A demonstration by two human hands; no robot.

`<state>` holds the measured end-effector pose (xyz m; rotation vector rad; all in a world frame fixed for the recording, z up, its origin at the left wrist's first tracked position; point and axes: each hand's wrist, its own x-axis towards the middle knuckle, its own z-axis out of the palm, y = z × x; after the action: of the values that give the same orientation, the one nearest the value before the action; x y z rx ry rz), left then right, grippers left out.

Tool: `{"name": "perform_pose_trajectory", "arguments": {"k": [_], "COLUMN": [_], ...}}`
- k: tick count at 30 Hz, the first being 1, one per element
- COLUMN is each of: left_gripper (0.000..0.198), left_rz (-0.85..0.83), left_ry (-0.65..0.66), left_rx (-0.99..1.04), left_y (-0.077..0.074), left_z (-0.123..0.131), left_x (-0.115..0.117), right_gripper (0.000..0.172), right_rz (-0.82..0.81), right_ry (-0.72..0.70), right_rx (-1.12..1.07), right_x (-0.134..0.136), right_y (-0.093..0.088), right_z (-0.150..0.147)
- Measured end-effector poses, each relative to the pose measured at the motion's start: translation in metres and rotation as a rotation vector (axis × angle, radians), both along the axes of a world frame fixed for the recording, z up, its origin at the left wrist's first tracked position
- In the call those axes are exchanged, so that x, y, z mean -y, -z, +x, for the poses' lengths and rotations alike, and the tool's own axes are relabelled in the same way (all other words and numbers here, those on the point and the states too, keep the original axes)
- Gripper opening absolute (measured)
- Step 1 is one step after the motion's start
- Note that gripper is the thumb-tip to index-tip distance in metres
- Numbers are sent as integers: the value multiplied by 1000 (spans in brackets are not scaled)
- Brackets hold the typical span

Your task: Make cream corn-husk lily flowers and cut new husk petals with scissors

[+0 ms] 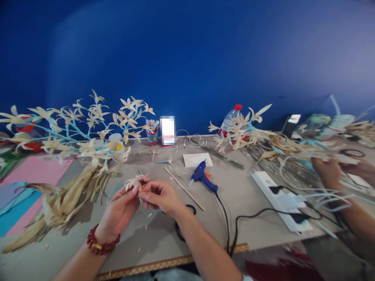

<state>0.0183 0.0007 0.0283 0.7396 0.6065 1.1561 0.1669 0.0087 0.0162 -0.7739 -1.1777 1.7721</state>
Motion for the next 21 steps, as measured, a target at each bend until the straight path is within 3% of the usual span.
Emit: {"name": "perform_pose_trajectory", "arguments": {"k": [6, 10, 16, 21], "left_gripper": [13, 10, 22, 22], "left_rz": [-2, -21, -49, 57], "left_ry": [32, -48, -183, -248], "left_rx": [17, -2, -84, -182], "left_y": [1, 3, 5, 8], "left_z": [2, 5, 5, 2], "left_x": [1, 3, 7, 8], "right_gripper": [27, 28, 22, 15], "right_rz": [50, 199, 599, 853], "right_ry": [41, 143, 294, 382], "right_rx": [-24, 59, 418, 538], "right_x": [2, 5, 9, 8], "right_y": [3, 2, -7, -4], "right_z": [-4, -4, -1, -1]}}
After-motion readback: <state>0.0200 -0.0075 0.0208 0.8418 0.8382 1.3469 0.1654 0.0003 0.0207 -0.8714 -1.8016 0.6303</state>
